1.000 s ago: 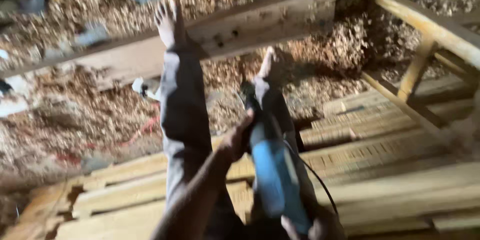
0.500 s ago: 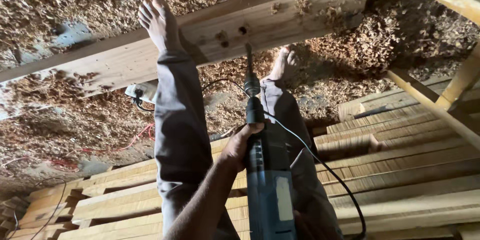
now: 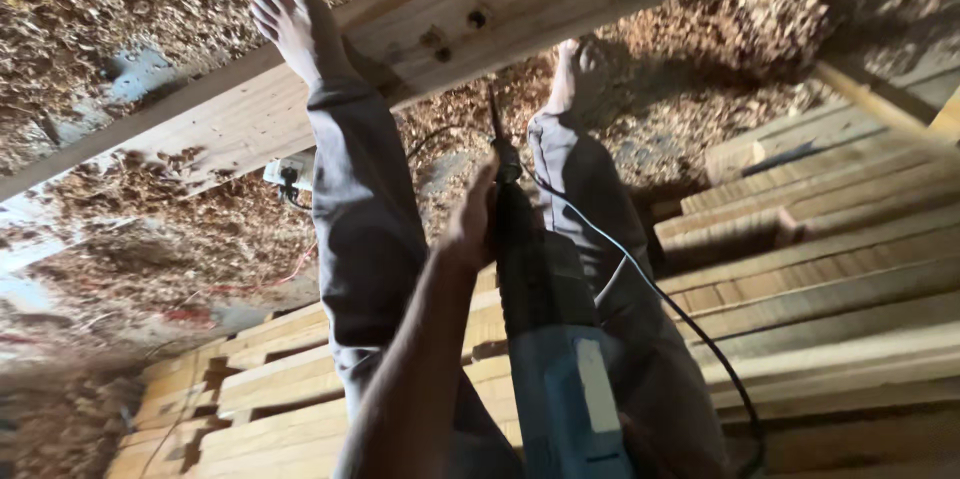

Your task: The person sits on the floor and uses a power drill to make several holes in a wooden plank.

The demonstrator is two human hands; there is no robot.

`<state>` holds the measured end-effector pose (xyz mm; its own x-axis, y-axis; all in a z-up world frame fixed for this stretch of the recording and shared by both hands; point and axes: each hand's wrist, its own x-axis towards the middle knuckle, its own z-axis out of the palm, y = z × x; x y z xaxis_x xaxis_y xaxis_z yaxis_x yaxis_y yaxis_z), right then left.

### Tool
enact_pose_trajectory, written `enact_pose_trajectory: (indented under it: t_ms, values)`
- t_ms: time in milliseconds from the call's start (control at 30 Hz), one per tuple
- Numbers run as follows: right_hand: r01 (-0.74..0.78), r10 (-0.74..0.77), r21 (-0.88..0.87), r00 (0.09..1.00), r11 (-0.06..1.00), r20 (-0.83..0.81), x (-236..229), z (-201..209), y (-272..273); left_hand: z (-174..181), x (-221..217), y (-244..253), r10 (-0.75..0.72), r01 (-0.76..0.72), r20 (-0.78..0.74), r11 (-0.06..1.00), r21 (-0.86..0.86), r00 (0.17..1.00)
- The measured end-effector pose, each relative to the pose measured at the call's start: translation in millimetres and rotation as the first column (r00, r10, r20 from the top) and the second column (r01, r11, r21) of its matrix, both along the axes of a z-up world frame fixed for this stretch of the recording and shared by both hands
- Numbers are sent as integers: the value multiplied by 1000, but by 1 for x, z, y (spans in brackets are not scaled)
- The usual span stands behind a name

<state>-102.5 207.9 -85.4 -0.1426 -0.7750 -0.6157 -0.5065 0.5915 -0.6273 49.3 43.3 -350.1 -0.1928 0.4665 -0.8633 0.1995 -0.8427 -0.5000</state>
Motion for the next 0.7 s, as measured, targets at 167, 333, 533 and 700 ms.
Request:
enact_pose_trajectory:
  t_ms: [167, 333, 533, 700]
  values:
    - [87, -88, -40, 996, 995, -1, 10, -2, 0, -54, 12, 26, -87, 88, 13, 990, -110, 996]
    - [121, -120, -63, 992, 991, 32, 16, 1, 9, -76, 6, 21, -350, 339, -3, 910, -240, 937]
    - [113, -114, -92, 993, 989, -10, 12, 1, 18, -87, -19, -5, -471, 429, -17, 818, -383, 882]
    - [98, -105, -145, 994, 984, -37, 17, 3, 32, -89, -24, -15, -550, 520, 59, 742, -423, 833]
